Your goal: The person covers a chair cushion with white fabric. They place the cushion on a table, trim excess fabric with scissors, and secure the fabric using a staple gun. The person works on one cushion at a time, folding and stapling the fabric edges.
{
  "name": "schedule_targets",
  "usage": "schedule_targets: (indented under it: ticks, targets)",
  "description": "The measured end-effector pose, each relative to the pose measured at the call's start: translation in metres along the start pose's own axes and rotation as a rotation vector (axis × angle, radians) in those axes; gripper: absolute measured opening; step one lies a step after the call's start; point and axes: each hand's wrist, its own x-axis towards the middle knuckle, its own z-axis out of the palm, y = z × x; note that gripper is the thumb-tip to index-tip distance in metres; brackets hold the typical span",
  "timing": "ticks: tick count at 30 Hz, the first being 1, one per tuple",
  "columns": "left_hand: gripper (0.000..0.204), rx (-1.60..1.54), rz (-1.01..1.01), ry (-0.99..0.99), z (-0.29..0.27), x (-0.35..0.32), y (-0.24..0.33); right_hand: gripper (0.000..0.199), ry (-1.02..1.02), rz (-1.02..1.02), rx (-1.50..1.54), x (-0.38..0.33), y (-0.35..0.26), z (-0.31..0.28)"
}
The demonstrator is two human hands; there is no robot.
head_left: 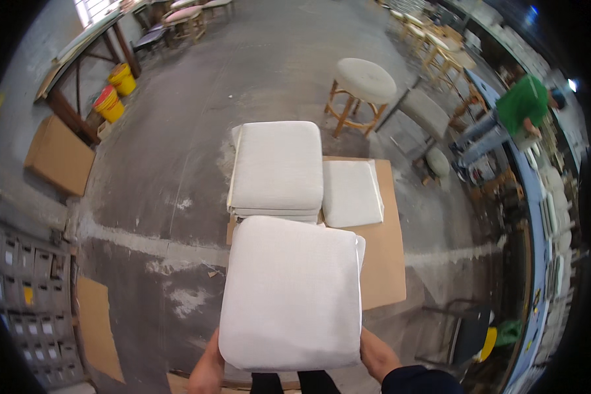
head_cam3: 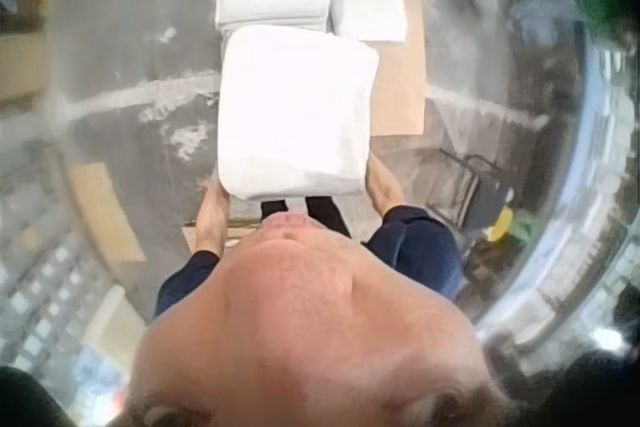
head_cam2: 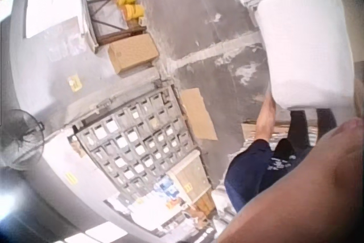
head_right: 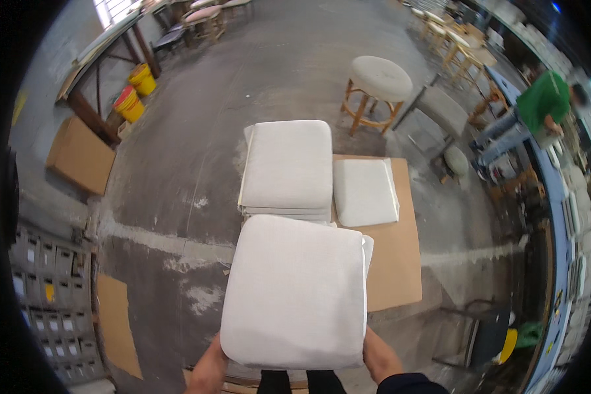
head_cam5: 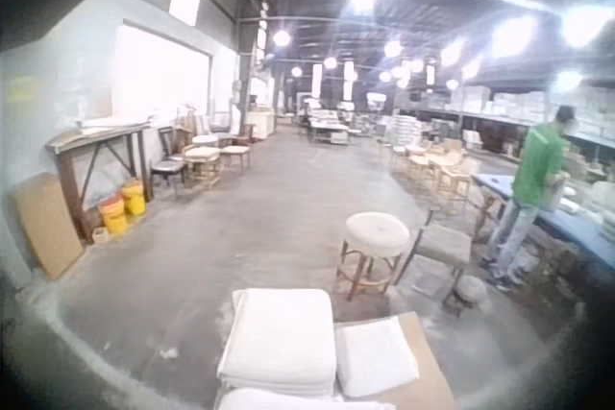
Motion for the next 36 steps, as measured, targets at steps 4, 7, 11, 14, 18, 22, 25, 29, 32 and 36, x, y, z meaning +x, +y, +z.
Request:
schedule_targets:
  ticks: [4,7,11,14,18,22,25,29,32,36]
  targets:
    - [0.072,0.025,-0.035,-0.061,0.017,-0.018,0.001,0.083,0.051,-0.010,-0.036,-0.068,0.030,-0.013]
    - [0.072,0.047,-0.071,-0.118,0.036,-0.023,0.001,0.082,0.136,0.025,-0.062,-0.142,0.071,-0.047]
    - [0.073,0.092,-0.089,-0.175,0.059,-0.040,0.007,0.082,0.261,0.078,-0.098,-0.234,0.114,-0.093]
    - [0.073,0.167,-0.117,-0.256,0.100,-0.067,0.028,0.081,0.384,0.077,-0.087,-0.296,0.126,-0.122]
    - [0.073,0.293,-0.119,-0.379,0.163,-0.125,0.069,0.081,0.548,0.018,-0.075,-0.391,0.093,-0.168]
    - [0.074,0.383,-0.150,-0.480,0.203,-0.179,0.066,0.080,0.732,-0.057,-0.001,-0.491,0.095,-0.227]
    - [0.074,0.435,-0.135,-0.536,0.244,-0.215,0.060,0.080,0.831,-0.115,0.104,-0.546,0.103,-0.278]
    - [0.074,0.464,-0.156,-0.618,0.313,-0.239,0.001,0.079,0.939,-0.149,0.252,-0.619,0.131,-0.350]
    - [0.074,0.486,-0.188,-0.685,0.378,-0.249,-0.062,0.079,1.000,-0.157,0.351,-0.659,0.159,-0.414]
    - [0.075,0.505,-0.224,-0.750,0.480,-0.265,-0.144,0.078,1.019,-0.179,0.453,-0.674,0.145,-0.496]
